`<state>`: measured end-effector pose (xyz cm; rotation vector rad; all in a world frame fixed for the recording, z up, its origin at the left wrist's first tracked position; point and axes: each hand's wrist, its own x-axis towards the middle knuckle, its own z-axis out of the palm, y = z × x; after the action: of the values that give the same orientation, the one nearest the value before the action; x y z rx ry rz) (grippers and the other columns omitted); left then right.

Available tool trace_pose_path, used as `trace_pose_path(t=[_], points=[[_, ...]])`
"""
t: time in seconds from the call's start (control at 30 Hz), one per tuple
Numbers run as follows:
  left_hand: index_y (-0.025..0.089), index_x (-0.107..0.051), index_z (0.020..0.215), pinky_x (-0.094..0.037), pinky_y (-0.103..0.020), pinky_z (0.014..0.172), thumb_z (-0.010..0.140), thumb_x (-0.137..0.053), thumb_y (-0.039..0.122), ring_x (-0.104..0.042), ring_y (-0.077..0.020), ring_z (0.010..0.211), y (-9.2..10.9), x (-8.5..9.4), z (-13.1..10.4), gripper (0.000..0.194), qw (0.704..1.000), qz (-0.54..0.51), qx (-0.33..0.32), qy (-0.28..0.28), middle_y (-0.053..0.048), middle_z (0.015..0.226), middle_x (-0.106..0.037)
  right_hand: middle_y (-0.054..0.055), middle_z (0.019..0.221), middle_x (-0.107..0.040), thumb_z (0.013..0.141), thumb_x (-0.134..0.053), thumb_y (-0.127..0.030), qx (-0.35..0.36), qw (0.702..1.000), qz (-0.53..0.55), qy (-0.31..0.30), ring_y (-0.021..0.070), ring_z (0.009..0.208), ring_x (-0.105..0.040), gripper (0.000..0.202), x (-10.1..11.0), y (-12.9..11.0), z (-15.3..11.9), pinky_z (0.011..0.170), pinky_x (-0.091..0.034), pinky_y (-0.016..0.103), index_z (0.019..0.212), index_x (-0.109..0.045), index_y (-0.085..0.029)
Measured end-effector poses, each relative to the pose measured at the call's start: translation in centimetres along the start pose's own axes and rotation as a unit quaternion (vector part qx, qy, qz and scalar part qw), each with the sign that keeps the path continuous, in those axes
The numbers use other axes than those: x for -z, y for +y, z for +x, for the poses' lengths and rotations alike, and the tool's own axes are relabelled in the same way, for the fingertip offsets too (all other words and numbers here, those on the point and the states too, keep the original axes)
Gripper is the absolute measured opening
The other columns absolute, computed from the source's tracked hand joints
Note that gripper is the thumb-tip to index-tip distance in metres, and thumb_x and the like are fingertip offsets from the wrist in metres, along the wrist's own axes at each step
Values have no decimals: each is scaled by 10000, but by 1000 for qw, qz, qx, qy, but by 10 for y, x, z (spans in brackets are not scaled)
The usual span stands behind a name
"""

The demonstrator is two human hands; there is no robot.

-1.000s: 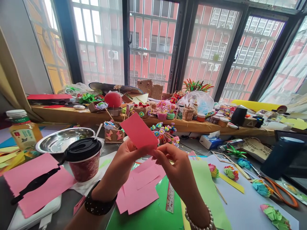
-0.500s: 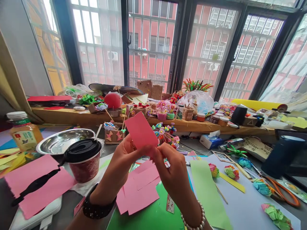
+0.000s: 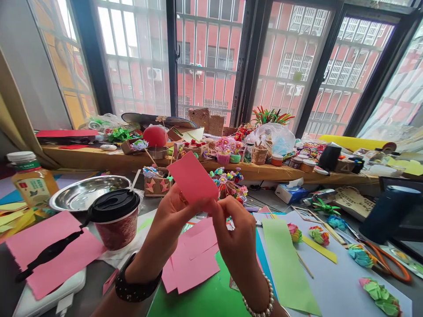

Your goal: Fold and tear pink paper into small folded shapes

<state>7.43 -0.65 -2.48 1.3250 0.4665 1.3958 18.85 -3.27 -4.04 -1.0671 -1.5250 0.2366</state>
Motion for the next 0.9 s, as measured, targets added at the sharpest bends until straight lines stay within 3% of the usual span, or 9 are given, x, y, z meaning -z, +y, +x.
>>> trace_pose_path(t=[0.2,0.33,0.47,0.57,0.73,0.9], points=[[188,-508,987,-451,-220,669,714,-639,206,-590,-157,806,0,-1,-1,303,1000,0,-4,1,-24,879,-648,-50,526,-356,854,-406,-246,29,996,-64,63,94,458,-318,257,-11,2,-6,437,-269,224,602,-381,-203],[187,-483,997,-447,-240,709,720,-634,226,-581,-160,824,1,0,0,318,1000,18,-2,-5,-35,902,-633,-39,529,-380,863,-382,-234,48,995,-68,47,101,479,-357,275,-6,4,-4,467,-286,233,590,-384,-200],[177,-449,1040,-447,-272,713,718,-634,270,-578,-176,825,4,4,3,382,998,38,29,-50,-64,921,-621,-36,513,-377,892,-287,-282,34,998,-38,32,107,476,-371,354,3,7,1,472,-279,243,570,-405,-194],[165,-425,1064,-454,-291,696,725,-625,275,-587,-180,788,6,4,3,409,994,56,47,-82,-68,864,-628,-44,517,-370,855,-391,-306,34,997,-49,51,101,476,-351,303,6,9,5,470,-269,239,575,-407,-192],[161,-405,1062,-458,-302,718,723,-630,242,-587,-189,827,7,2,0,415,993,79,48,-75,-85,891,-639,-45,548,-368,851,-401,-239,64,997,-3,38,97,490,-334,249,5,9,4,475,-278,232,606,-400,-193],[160,-401,1059,-462,-310,727,730,-622,237,-591,-192,839,8,3,0,404,992,77,57,-84,-107,951,-641,-48,534,-353,885,-336,-269,34,997,48,40,97,479,-331,313,5,9,3,453,-270,230,580,-358,-200]])
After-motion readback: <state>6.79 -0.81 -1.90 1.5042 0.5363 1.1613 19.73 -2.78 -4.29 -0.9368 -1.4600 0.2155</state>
